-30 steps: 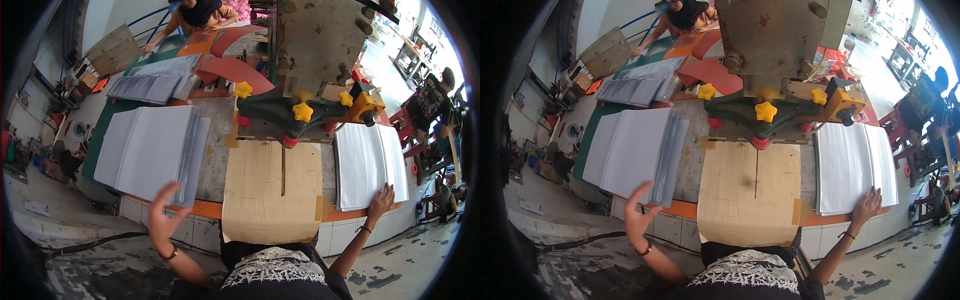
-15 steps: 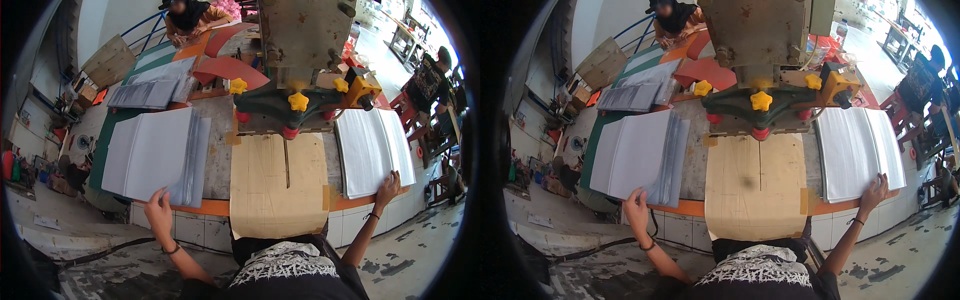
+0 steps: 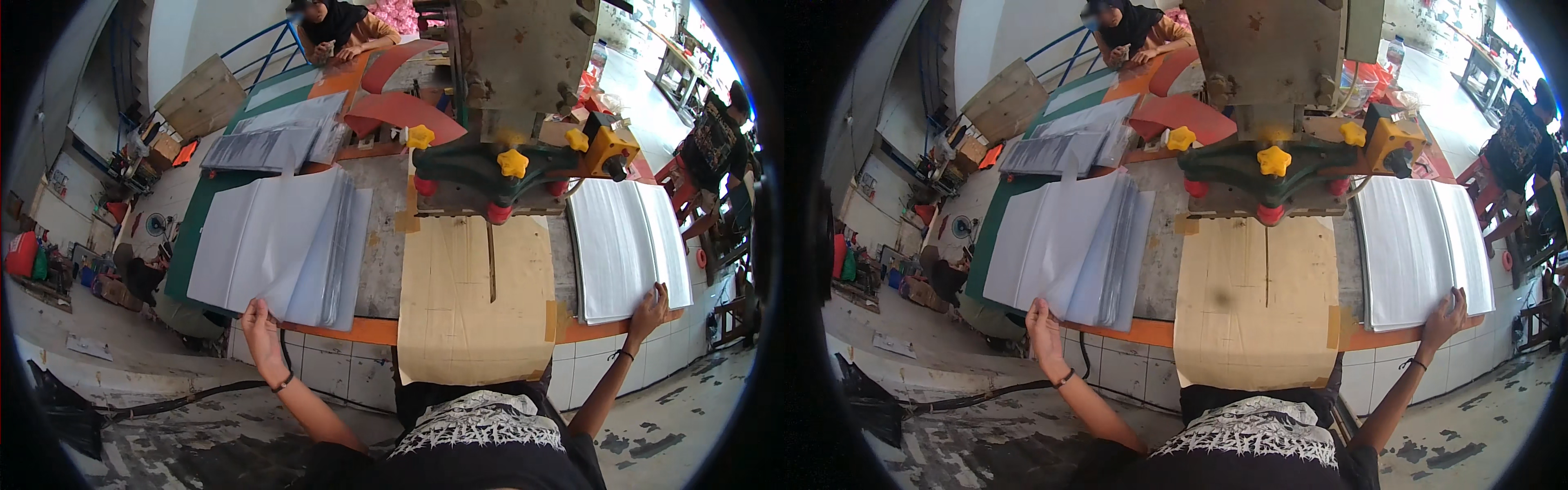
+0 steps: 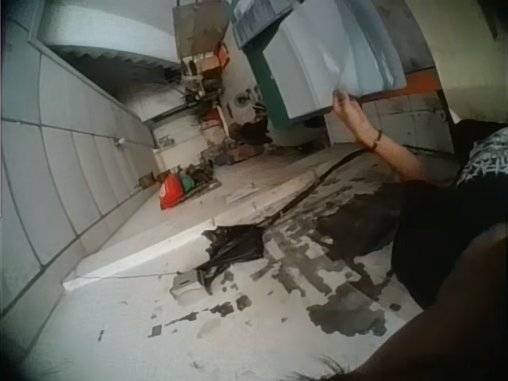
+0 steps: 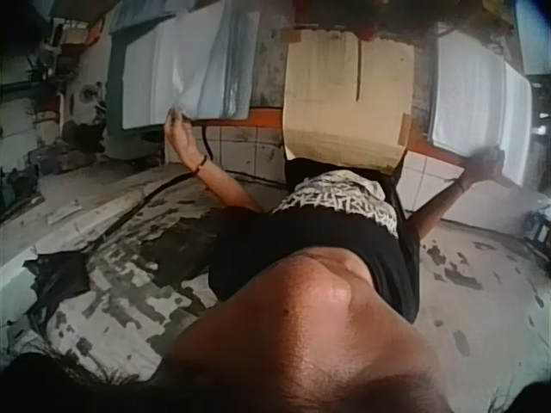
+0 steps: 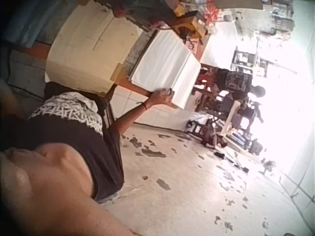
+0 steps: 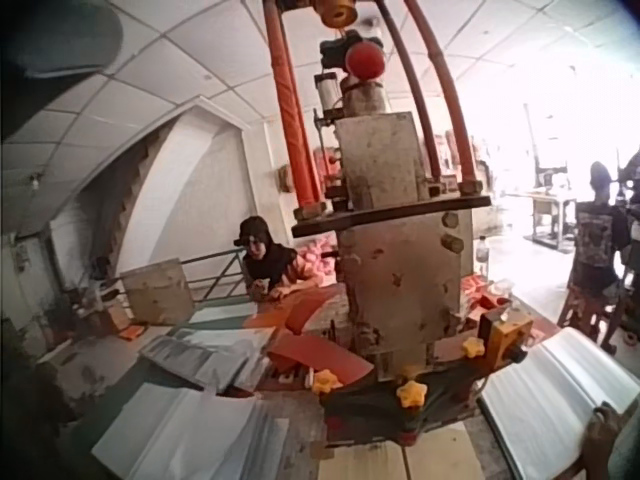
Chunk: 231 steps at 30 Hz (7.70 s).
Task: The person folds large silver sheets under a specialized press, alignment being assisted by a slotted guide. They repeatedly position the sheets, engage the press by hand, and then fold and stack the finished material.
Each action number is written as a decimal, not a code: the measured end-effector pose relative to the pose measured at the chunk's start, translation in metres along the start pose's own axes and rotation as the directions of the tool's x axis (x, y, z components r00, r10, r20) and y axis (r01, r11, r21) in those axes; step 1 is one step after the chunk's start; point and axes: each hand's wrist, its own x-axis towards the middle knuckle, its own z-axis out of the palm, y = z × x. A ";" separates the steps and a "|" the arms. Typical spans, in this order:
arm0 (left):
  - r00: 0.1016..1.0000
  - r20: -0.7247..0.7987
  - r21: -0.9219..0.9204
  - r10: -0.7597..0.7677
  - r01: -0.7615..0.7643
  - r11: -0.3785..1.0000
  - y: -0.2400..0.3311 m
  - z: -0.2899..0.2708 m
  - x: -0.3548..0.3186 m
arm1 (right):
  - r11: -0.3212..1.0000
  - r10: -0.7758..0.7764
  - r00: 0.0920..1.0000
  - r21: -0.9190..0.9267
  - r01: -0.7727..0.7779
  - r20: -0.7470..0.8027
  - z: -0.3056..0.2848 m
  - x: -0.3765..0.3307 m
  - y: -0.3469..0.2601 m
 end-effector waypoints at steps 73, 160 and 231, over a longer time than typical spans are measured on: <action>0.881 -0.471 -0.145 -0.057 -0.013 0.989 -0.040 0.005 -0.106 | 0.420 -0.765 0.417 0.871 -0.256 0.491 0.006 -0.186 -0.428; 0.966 0.162 0.400 0.204 -0.253 0.881 -0.014 0.017 0.000 | 0.405 -0.707 -0.043 0.354 -0.843 0.706 0.043 -0.172 -0.590; 0.795 -0.486 0.572 0.362 -0.024 0.820 -0.037 0.006 -0.001 | 0.050 -0.992 0.124 0.940 0.337 0.009 -0.017 -0.191 -0.627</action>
